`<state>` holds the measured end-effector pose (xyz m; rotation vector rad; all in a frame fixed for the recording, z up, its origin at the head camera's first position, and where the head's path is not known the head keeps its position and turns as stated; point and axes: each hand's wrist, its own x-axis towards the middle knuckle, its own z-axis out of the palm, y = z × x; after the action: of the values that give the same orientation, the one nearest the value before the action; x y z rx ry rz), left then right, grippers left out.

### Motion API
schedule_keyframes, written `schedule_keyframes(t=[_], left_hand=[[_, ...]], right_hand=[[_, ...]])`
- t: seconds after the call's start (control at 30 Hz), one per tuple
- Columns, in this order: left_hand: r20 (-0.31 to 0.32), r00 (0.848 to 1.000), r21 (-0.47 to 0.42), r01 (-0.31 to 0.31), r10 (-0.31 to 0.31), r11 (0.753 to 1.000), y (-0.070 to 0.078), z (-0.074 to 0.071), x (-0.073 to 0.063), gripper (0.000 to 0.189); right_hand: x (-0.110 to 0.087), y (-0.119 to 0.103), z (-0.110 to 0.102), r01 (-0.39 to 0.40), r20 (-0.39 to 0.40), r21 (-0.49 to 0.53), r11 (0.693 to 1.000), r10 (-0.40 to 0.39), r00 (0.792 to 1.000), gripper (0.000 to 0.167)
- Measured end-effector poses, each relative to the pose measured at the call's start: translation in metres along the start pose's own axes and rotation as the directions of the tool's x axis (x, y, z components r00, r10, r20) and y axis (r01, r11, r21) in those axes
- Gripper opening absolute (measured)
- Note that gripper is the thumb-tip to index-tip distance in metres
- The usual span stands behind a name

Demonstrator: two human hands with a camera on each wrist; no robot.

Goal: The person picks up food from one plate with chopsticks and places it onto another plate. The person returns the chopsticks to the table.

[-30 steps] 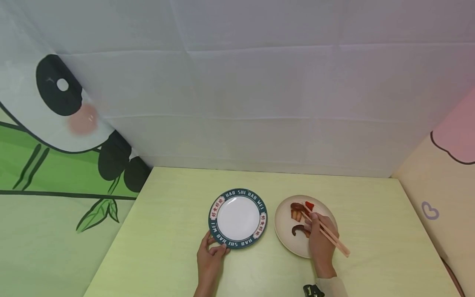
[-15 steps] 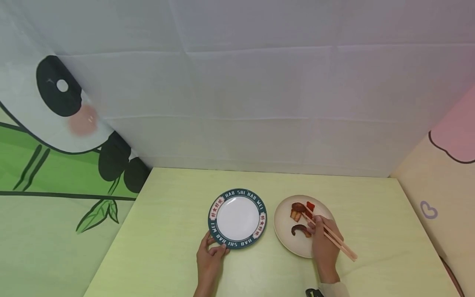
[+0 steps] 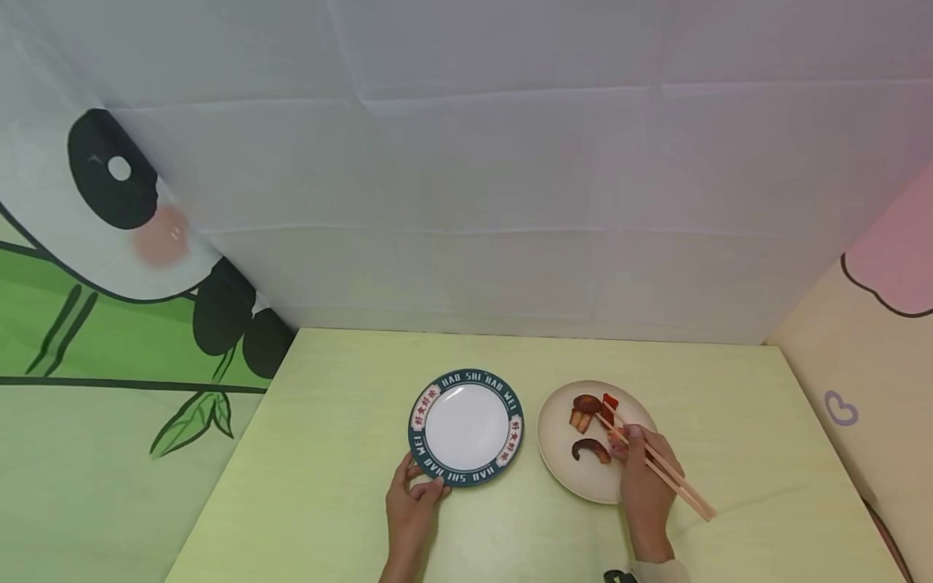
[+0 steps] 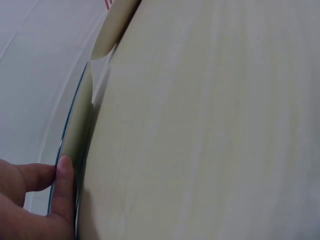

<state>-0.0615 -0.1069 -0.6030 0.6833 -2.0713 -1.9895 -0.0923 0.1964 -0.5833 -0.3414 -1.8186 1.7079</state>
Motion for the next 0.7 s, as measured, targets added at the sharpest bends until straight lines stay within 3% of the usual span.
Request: schedule_keyframes(t=[0.27, 0.5, 0.7], left_hand=[[-0.003, 1.0, 0.012, -0.006, 0.006, 1.0, 0.0003, 0.0007, 0.0003, 0.081], [-0.01, 1.0, 0.017, 0.003, -0.002, 1.0, -0.0017, 0.001, 0.0009, 0.08], [-0.006, 1.0, -0.01, -0.006, 0.006, 1.0, 0.0001, 0.0003, -0.0005, 0.08]], right_hand=[[-0.0014, -0.0033, -0.0038, -0.004, -0.035, -0.028, 1.0, 0.003, 0.999, 0.026], [-0.0007, -0.0038, -0.0073, -0.032, -0.042, 0.053, 0.998, 0.034, 0.999, 0.028], [-0.0027, -0.0074, -0.0073, -0.014, -0.046, 0.033, 0.999, 0.015, 0.999, 0.025]])
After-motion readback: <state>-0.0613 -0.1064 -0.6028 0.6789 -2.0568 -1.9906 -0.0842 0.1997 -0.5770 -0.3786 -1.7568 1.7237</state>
